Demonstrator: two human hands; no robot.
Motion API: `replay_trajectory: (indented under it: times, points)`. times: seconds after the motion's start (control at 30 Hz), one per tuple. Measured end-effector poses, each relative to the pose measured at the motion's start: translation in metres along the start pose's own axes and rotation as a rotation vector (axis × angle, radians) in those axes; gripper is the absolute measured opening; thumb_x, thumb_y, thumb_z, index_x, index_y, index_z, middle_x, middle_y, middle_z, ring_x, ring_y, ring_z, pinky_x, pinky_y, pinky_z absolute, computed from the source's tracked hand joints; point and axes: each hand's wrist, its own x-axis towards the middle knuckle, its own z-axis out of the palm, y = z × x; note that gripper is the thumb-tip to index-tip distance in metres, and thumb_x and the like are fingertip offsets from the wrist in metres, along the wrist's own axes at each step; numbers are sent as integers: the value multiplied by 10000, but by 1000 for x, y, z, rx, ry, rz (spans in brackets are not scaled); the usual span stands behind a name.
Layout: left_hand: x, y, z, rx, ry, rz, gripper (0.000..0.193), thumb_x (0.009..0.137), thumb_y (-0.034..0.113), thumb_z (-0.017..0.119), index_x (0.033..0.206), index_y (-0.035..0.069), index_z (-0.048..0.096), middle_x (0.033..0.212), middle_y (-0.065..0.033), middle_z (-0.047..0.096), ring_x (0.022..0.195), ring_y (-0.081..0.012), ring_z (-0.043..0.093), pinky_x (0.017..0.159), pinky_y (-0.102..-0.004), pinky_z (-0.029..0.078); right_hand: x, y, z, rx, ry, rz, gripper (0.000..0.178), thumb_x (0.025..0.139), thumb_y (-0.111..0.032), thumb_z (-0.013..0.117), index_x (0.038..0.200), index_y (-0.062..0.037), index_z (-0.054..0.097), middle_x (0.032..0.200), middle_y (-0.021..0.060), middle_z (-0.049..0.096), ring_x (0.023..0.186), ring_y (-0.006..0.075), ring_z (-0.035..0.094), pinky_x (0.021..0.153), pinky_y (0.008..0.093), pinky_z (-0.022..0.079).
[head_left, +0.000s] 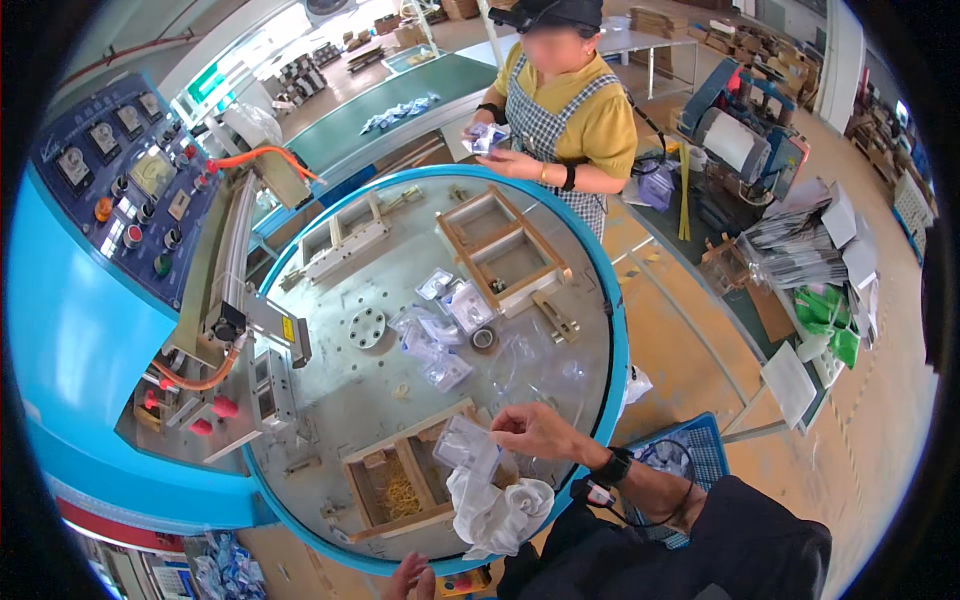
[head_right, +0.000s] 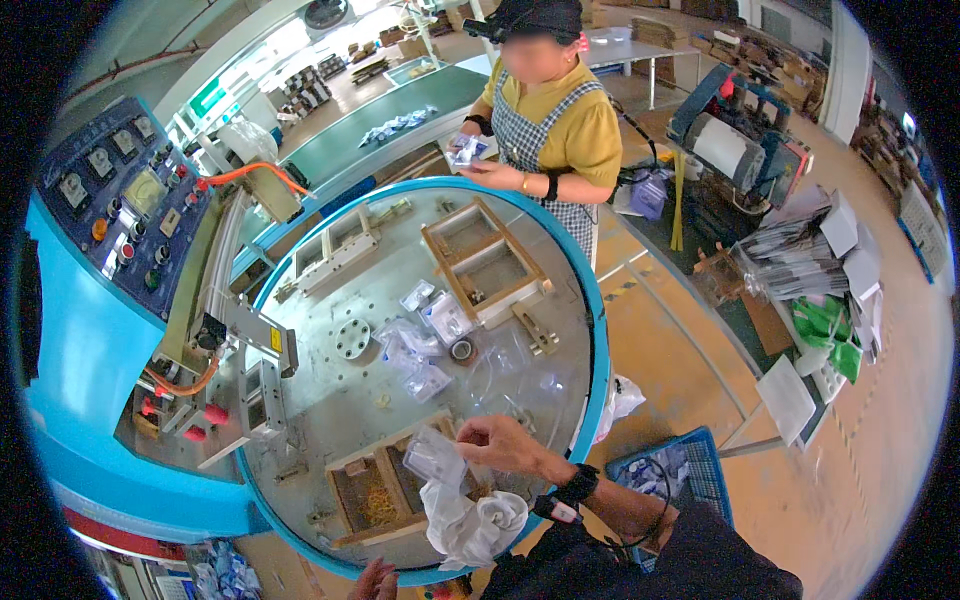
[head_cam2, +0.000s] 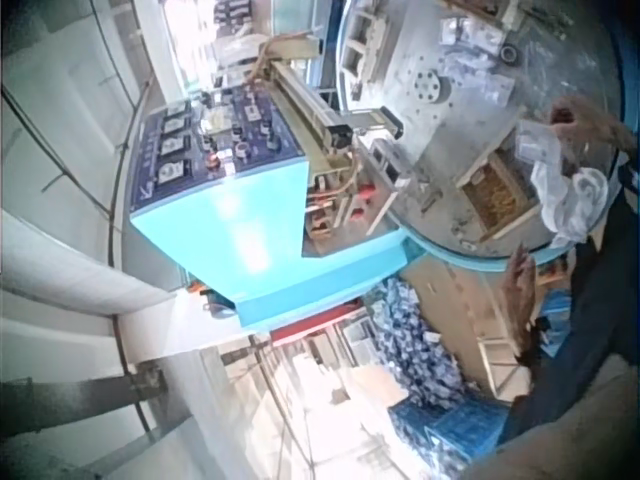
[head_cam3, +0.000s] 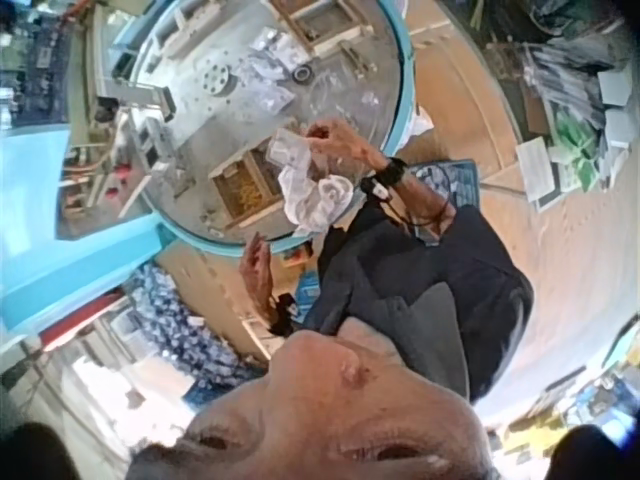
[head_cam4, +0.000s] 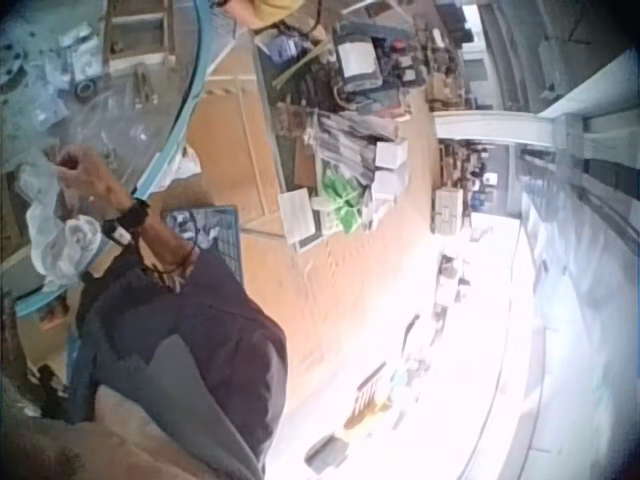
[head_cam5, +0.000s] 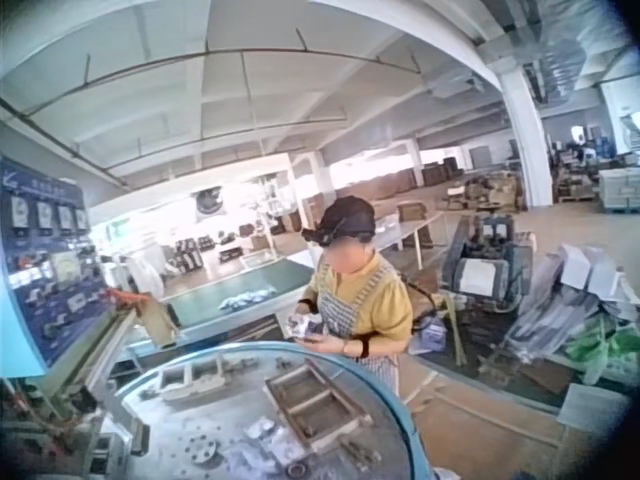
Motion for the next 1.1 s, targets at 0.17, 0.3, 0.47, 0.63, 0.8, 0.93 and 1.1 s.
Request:
replay_trajectory:
  times: [0.17, 0.3, 0.47, 0.63, 0.8, 0.93, 1.1]
  points:
    - [8, 14, 14, -64, -10, 34, 414, 1006, 238, 647, 1362, 28, 613, 1237, -163, 685, 1081, -255, 661, 903, -379, 526, 0, 4, -18, 36, 2, 67, 245, 927, -249, 699, 969, -8, 693, 788, 5, 680, 713, 79, 602, 646, 268, 510]
    - [14, 18, 20, -62, -16, 26, 410, 1001, 228, 653, 1359, 33, 617, 1211, -163, 694, 1064, -255, 667, 897, -387, 529, -1, 5, -25, 73, 2, 83, 208, 941, -207, 696, 992, -6, 690, 818, -1, 678, 729, 78, 611, 664, 261, 522]
    - [17, 16, 18, -60, -54, 15, 410, 1001, 232, 656, 1364, 45, 617, 1211, -162, 693, 1063, -256, 667, 895, -390, 527, -1, 7, -25, 95, -11, 95, 169, 955, -151, 693, 1036, -3, 677, 860, 11, 676, 734, 81, 615, 676, 251, 526]
    - [19, 7, 18, -51, -44, 21, 415, 1001, 250, 658, 1372, 67, 616, 1212, -156, 691, 1071, -260, 663, 897, -390, 525, 1, 6, -21, 125, 1, 120, 197, 945, -193, 695, 1009, -6, 699, 847, 21, 702, 760, 88, 639, 689, 267, 545]
    - [17, -1, 18, -114, -14, -12, 422, 999, 255, 661, 1376, 71, 615, 1204, -158, 691, 1076, -262, 661, 898, -388, 524, 5, 3, -13, 130, 11, 166, 200, 943, -183, 698, 1015, 3, 699, 853, 26, 707, 758, 90, 641, 689, 267, 544]
    - [15, -3, 13, -160, -11, -27, 421, 998, 241, 657, 1372, 56, 612, 1202, -163, 691, 1077, -266, 660, 896, -386, 524, 13, 0, -8, 112, 20, 171, 203, 946, -178, 695, 1024, 10, 698, 859, 30, 710, 759, 90, 642, 690, 264, 545]
    - [14, -3, 8, -178, -17, -73, 423, 1002, 248, 645, 1371, 43, 610, 1201, -172, 691, 1079, -275, 658, 894, -384, 531, 19, -5, -6, 80, -11, 164, 226, 946, -194, 699, 1040, 11, 701, 868, 34, 717, 770, 91, 649, 707, 265, 550]
